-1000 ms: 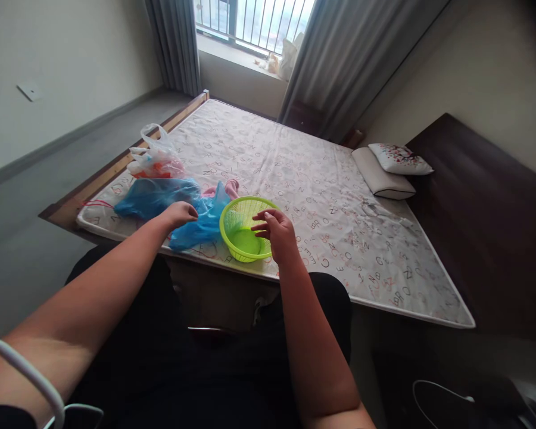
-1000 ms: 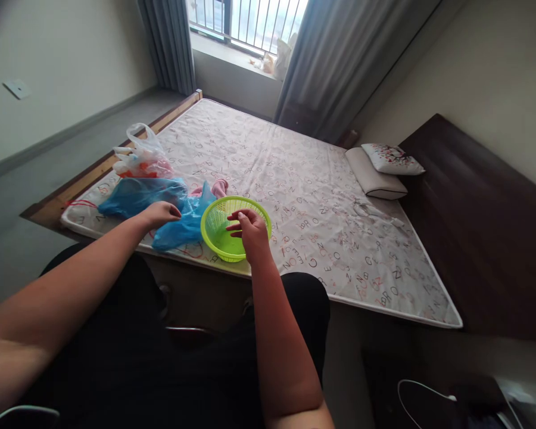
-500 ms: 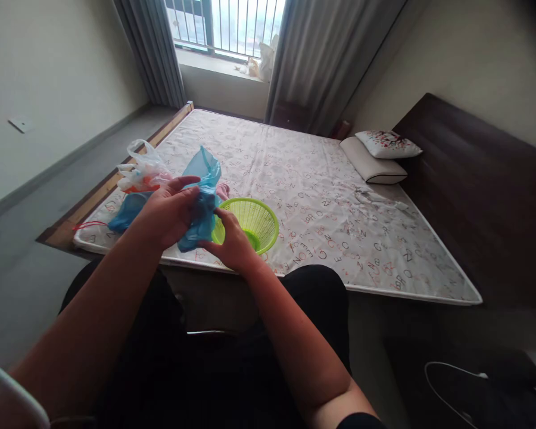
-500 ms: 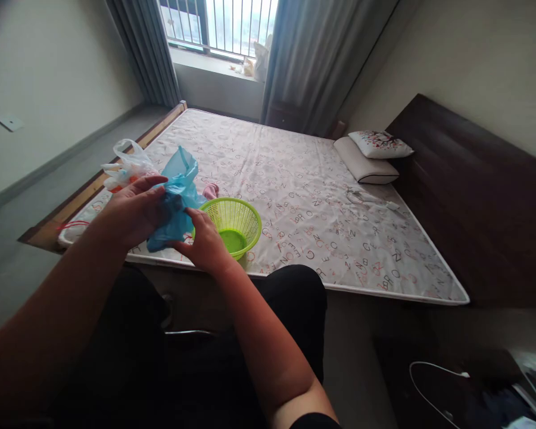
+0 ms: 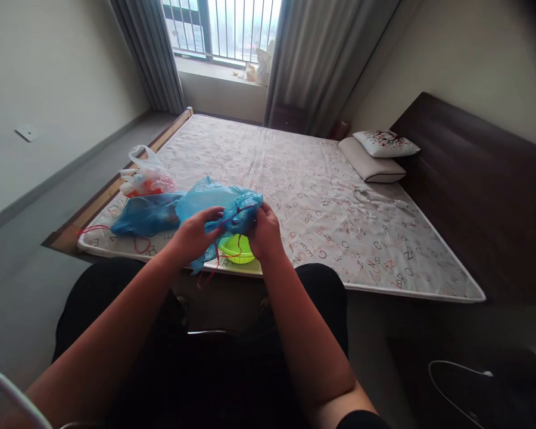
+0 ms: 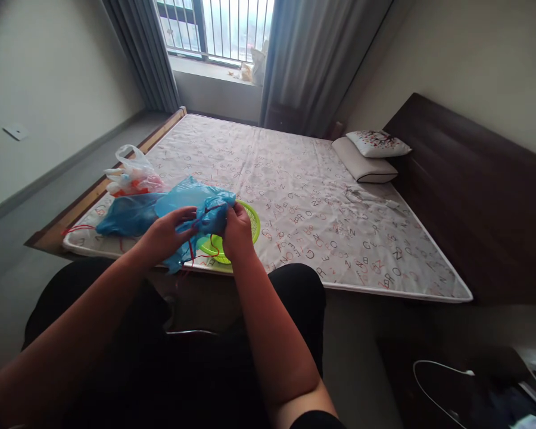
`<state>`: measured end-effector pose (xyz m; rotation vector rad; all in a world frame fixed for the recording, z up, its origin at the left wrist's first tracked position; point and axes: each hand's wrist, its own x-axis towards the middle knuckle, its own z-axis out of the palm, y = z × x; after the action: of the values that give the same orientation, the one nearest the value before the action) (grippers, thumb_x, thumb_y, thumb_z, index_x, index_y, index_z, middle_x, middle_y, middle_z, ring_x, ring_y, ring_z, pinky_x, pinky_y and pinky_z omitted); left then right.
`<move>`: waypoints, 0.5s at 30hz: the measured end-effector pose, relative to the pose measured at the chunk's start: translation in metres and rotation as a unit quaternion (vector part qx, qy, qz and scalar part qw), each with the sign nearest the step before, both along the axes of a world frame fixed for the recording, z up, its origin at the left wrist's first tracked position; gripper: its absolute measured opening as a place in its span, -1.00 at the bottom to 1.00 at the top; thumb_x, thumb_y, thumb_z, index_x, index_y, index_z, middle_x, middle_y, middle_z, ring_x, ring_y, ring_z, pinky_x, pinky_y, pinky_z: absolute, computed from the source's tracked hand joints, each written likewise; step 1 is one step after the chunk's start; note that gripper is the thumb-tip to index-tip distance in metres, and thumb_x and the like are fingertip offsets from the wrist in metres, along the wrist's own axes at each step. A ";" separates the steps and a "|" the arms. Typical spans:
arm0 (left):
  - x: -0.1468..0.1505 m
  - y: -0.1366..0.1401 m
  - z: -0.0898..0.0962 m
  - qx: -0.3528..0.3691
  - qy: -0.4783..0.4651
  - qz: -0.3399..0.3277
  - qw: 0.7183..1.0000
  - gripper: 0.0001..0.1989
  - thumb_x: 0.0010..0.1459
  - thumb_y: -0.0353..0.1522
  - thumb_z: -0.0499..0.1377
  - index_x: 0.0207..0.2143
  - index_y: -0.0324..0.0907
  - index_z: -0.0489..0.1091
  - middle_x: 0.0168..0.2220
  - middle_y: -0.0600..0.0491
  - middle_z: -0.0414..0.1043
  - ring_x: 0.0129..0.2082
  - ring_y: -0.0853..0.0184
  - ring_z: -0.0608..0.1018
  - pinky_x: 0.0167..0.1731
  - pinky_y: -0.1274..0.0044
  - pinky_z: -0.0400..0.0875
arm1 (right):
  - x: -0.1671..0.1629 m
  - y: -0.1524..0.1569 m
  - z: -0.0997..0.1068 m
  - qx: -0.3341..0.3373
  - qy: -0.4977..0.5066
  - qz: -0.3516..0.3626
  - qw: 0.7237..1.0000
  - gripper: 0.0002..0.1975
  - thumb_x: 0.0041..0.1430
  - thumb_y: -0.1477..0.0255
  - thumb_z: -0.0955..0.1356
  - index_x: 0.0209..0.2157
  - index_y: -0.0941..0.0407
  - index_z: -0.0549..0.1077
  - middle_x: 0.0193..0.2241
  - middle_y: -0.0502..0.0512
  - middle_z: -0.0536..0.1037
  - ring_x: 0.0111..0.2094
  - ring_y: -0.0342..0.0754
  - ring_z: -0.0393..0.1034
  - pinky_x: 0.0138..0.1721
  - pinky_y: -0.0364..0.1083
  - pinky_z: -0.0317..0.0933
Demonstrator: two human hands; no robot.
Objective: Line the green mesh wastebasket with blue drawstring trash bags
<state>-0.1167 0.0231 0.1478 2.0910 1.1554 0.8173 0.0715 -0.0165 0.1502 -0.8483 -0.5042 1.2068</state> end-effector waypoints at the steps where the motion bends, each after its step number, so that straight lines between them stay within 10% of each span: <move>1: 0.002 0.001 -0.002 -0.004 0.010 0.020 1.000 -0.45 0.28 -0.04 0.25 0.20 -0.13 0.50 0.03 -0.10 0.66 0.02 0.08 0.68 0.13 0.28 0.55 | 0.002 0.000 -0.001 -0.002 -0.005 0.011 1.000 -0.72 0.25 0.18 0.47 -0.11 0.01 0.44 -0.39 -0.08 0.57 -0.32 -0.08 0.56 -0.28 -0.07 0.53; 6: -0.018 0.034 -0.010 -0.016 0.114 0.019 0.993 -0.58 0.30 -0.24 0.09 0.07 -0.20 0.57 -0.11 -0.08 0.68 -0.13 0.13 0.67 -0.02 0.38 0.55 | 0.012 -0.002 -0.014 -0.007 -0.132 0.092 0.987 -0.61 0.23 0.08 0.45 -0.04 0.01 0.45 -0.23 0.01 0.62 -0.28 -0.04 0.59 -0.28 -0.05 0.51; 11: -0.076 0.086 -0.042 -0.214 0.335 -0.013 0.918 -0.82 -0.03 -0.41 0.23 -0.34 -0.18 0.60 -0.21 -0.15 0.69 -0.18 0.00 0.67 -0.07 0.31 0.54 | 0.029 -0.005 -0.042 -0.060 -0.456 -0.027 0.887 -0.72 0.26 0.16 0.36 -0.20 0.08 0.52 -0.19 0.14 0.64 -0.19 0.04 0.56 -0.06 0.05 0.43; 15: -0.102 0.103 -0.067 -0.288 0.346 -0.014 0.893 -0.88 -0.09 -0.39 0.32 -0.41 -0.19 0.59 -0.27 -0.19 0.68 -0.20 -0.08 0.69 -0.10 0.27 0.55 | 0.046 0.004 -0.050 -0.092 -0.520 -0.077 0.845 -0.66 0.29 0.14 0.29 -0.19 0.10 0.53 -0.21 0.20 0.66 -0.18 0.11 0.57 -0.09 0.05 0.40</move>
<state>-0.2184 0.1260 0.0808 1.8897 1.4808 -0.3283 0.1171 -0.0128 0.1006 -1.6748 -1.1727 0.5516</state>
